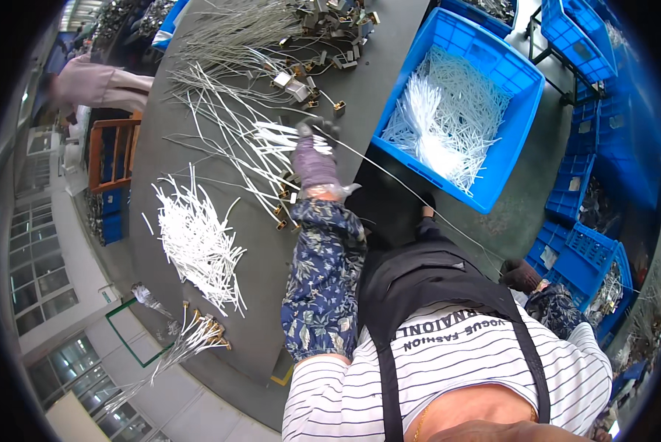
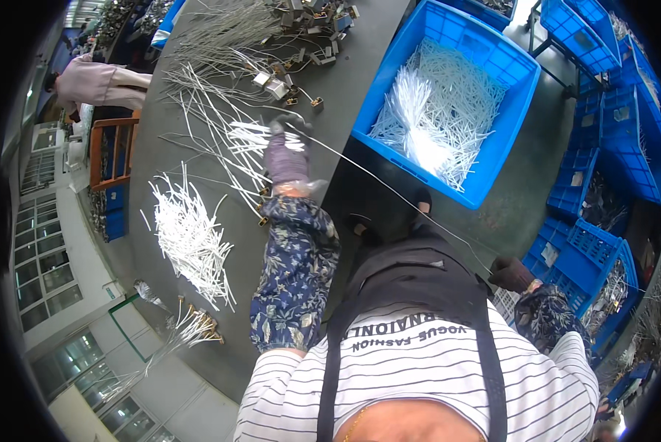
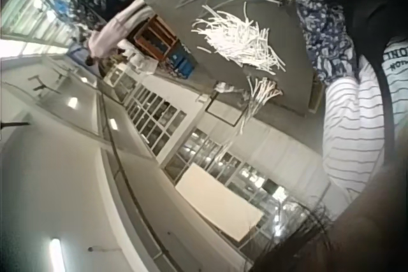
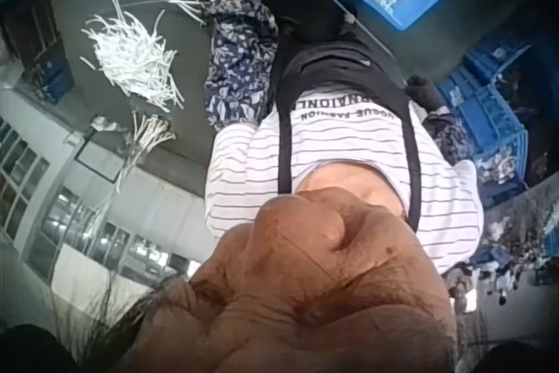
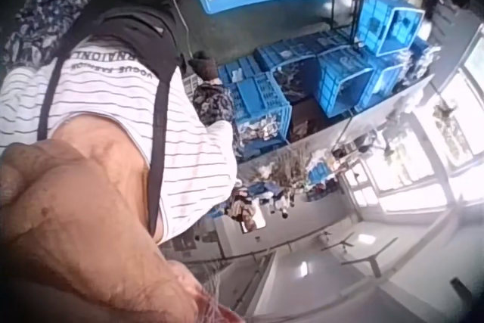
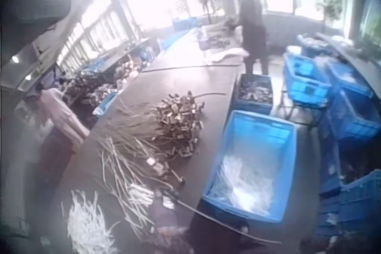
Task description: Bundling and organizing white wire strands into groups at a workbench.
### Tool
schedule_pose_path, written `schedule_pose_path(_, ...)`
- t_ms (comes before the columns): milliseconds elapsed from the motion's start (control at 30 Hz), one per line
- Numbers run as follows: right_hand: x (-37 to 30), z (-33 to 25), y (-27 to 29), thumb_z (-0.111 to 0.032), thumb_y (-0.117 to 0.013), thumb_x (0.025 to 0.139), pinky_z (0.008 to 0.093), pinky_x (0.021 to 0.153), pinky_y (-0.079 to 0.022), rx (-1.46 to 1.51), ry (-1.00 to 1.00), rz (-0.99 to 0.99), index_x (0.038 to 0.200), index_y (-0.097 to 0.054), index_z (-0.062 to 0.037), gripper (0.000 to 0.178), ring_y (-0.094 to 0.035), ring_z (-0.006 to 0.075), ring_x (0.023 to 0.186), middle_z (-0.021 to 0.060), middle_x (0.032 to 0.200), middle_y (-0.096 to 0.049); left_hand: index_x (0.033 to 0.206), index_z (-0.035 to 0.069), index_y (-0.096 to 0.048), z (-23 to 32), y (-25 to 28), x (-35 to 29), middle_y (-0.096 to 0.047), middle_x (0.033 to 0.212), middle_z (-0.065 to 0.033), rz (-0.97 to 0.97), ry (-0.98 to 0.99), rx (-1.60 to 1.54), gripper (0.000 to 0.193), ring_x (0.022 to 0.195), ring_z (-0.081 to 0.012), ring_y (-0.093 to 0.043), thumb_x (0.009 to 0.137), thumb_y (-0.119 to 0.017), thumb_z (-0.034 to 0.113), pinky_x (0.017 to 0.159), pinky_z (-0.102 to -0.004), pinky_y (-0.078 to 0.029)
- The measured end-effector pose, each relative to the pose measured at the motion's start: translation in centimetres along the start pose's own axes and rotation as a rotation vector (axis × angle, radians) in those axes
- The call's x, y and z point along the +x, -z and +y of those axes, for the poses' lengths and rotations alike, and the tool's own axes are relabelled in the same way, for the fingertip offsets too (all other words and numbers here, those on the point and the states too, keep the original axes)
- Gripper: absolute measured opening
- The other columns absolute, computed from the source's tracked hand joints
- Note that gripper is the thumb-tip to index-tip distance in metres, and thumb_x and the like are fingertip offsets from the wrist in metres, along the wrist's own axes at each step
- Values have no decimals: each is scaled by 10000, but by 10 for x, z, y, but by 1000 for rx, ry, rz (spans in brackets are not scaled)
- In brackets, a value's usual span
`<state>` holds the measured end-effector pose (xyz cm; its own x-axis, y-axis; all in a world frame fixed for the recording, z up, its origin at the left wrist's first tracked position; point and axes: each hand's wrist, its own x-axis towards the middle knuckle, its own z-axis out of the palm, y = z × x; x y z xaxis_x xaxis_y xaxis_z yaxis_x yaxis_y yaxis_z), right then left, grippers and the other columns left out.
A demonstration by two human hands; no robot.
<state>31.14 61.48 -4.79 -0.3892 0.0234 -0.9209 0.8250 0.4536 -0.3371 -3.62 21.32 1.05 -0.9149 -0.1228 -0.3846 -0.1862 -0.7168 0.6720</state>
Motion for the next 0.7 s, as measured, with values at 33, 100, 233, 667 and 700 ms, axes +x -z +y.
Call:
schedule_pose_path(33, 5, -1, 0, -104, -707, 645, 333, 588, -421, 25, 18, -1, 760, -611, -44, 161, -529, 145, 658, 29, 668, -558, 1014, 40, -590, 15, -5, 3, -637, 929, -75, -65, -90, 38, 294, 852, -212, -626, 886, -624, 303, 761, -382, -567)
schedule_pose_path(100, 16, -3, 0, -93, -710, 655, 310, 535, -403, 85, 68, -21, 735, -597, -53, 144, -512, 123, 605, 13, 636, -539, 1046, 29, -576, 38, 0, 8, -642, 959, -101, 60, -155, 43, 254, 836, -230, -640, 917, -585, 247, 748, -391, -581)
schedule_pose_path(233, 7, -35, 4, -80, -714, 659, 287, 485, -383, 92, 77, -29, 721, -584, -64, 145, -497, 109, 551, 8, 613, -527, 1087, 6, -515, 66, -3, 18, -641, 967, -157, 115, -229, 111, 284, 789, -254, -652, 936, -555, 244, 653, -372, -591)
schedule_pose_path(667, 12, -224, -47, -197, -655, 793, 280, 512, -415, 488, 426, -171, 1032, -588, 17, 328, -527, 109, 632, 66, 756, -566, 1033, -7, -642, -30, 35, -45, -663, 958, -92, -142, 208, 663, 279, 859, -161, -643, 844, -684, 195, 711, -291, -550)
schedule_pose_path(700, 41, -243, -62, -219, -664, 801, 267, 555, -434, 529, 634, -115, 1193, -507, 21, 486, -530, 108, 680, 84, 871, -570, 1029, -17, -639, -44, 39, -54, -667, 943, -87, -160, 277, 608, 275, 844, -152, -641, 841, -685, 178, 693, -272, -538)
